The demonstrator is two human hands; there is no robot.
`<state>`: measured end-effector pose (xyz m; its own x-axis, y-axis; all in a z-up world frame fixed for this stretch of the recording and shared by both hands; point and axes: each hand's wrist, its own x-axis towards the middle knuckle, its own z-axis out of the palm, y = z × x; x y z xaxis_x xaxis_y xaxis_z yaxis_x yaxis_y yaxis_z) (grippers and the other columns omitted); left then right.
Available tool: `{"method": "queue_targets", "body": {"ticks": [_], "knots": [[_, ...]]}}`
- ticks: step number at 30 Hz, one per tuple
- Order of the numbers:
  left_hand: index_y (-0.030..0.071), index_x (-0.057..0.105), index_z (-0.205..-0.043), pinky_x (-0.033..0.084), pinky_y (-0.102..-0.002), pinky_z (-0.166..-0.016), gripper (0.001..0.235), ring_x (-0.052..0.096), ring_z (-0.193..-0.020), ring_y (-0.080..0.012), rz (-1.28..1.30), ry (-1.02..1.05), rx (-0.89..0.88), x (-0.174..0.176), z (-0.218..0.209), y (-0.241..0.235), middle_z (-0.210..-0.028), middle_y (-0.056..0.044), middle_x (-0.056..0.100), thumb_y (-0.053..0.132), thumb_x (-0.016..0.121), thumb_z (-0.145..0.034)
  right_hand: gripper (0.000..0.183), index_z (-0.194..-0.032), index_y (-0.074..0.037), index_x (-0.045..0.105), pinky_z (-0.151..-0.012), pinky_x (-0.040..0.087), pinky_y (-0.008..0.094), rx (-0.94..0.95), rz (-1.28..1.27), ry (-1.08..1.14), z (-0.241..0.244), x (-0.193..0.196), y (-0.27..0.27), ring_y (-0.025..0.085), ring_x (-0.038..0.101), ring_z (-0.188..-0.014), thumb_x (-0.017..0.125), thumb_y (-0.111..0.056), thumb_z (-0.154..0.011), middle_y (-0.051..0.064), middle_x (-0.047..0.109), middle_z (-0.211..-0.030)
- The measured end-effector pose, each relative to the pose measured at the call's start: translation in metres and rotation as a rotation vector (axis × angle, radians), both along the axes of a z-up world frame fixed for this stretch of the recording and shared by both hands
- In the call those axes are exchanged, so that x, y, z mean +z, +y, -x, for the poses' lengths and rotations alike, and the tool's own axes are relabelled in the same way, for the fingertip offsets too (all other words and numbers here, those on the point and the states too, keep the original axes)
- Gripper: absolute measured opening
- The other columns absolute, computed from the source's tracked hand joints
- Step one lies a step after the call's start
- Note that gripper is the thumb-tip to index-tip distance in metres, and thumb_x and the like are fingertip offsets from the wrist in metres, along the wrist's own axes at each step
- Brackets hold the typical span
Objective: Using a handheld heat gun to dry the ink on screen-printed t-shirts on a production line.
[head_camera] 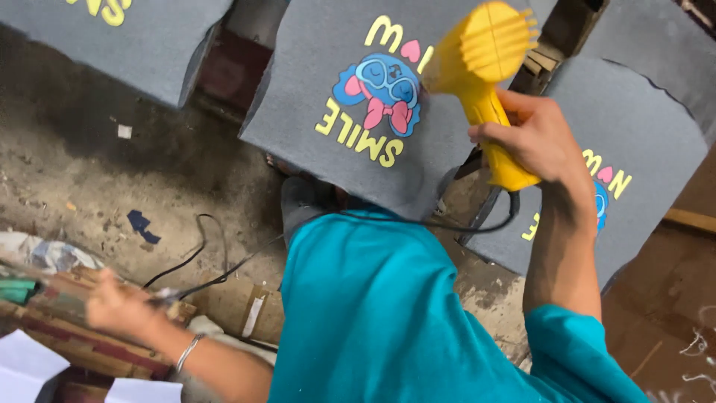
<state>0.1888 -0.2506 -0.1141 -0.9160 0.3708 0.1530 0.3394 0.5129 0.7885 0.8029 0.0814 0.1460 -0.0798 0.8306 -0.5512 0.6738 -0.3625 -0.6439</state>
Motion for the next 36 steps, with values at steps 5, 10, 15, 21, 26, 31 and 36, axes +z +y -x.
{"method": "queue_targets", "body": {"ticks": [5,10,15,21,26,31,36], "knots": [[0.016,0.052,-0.069,0.057,-0.038,-0.065,0.044,0.046,-0.045,-0.0113,-0.053,-0.413,0.131,0.008,-0.079,0.057,-0.056,0.002,0.051,0.015,0.075,-0.107,0.022,-0.106,-0.006,0.066,-0.056,0.054,0.032,0.064,-0.037,0.132,0.044,0.002,0.031,0.02,0.064,-0.057,0.069,-0.018,-0.088,0.006,0.06,-0.08],[0.017,0.034,-0.065,0.036,-0.033,-0.049,0.056,0.031,-0.044,-0.0136,-0.179,-0.603,0.188,-0.02,-0.086,0.079,-0.052,0.002,0.027,0.01,0.069,-0.107,0.024,-0.107,-0.009,0.066,-0.054,0.055,0.03,0.112,0.018,0.192,0.063,0.012,0.043,0.018,0.064,-0.057,0.067,-0.018,-0.085,0.005,0.059,-0.079],[0.017,0.036,-0.075,0.033,-0.032,-0.048,0.046,0.028,-0.045,-0.0122,-0.231,-0.692,0.172,-0.03,-0.083,0.096,-0.053,0.003,0.025,0.009,0.071,-0.104,0.02,-0.099,-0.008,0.064,-0.057,0.056,0.032,0.094,-0.004,0.05,0.029,0.012,0.023,0.019,0.065,-0.057,0.07,-0.022,-0.085,0.005,0.06,-0.078],[0.021,0.044,-0.068,0.05,-0.028,-0.057,0.048,0.048,-0.051,-0.0086,-0.01,-0.695,-0.136,-0.008,-0.123,0.156,-0.058,0.005,0.045,0.013,0.073,-0.105,0.021,-0.105,-0.01,0.072,-0.06,0.049,0.029,-0.018,0.042,0.079,0.006,0.008,0.008,0.015,0.059,-0.059,0.071,-0.019,-0.086,0.003,0.062,-0.079],[0.021,0.035,-0.06,0.044,-0.029,-0.054,0.056,0.04,-0.045,-0.0101,-0.099,-0.695,-0.218,-0.01,-0.164,0.2,-0.05,0.004,0.036,0.016,0.077,-0.096,0.017,-0.097,-0.007,0.064,-0.05,0.055,0.032,0.029,0.033,0.187,0.049,0.004,0.028,0.02,0.065,-0.055,0.07,-0.018,-0.086,0.006,0.062,-0.079],[0.02,0.025,-0.063,0.043,-0.03,-0.053,0.06,0.033,-0.047,-0.0101,-0.152,-0.765,-0.272,0.006,-0.2,0.203,-0.053,0.005,0.024,0.015,0.074,-0.098,0.019,-0.101,-0.012,0.067,-0.062,0.053,0.027,0.152,-0.012,0.205,0.071,0.006,0.035,0.013,0.065,-0.064,0.067,-0.023,-0.086,0.001,0.065,-0.081],[0.019,0.026,-0.064,0.043,-0.031,-0.056,0.056,0.035,-0.047,-0.0123,-0.188,-0.765,-0.167,-0.004,-0.198,0.173,-0.052,0.004,0.024,0.016,0.072,-0.098,0.025,-0.11,-0.01,0.064,-0.051,0.056,0.032,0.154,0.06,0.132,0.047,0.011,0.024,0.02,0.066,-0.057,0.07,-0.02,-0.088,0.006,0.06,-0.082]]}}
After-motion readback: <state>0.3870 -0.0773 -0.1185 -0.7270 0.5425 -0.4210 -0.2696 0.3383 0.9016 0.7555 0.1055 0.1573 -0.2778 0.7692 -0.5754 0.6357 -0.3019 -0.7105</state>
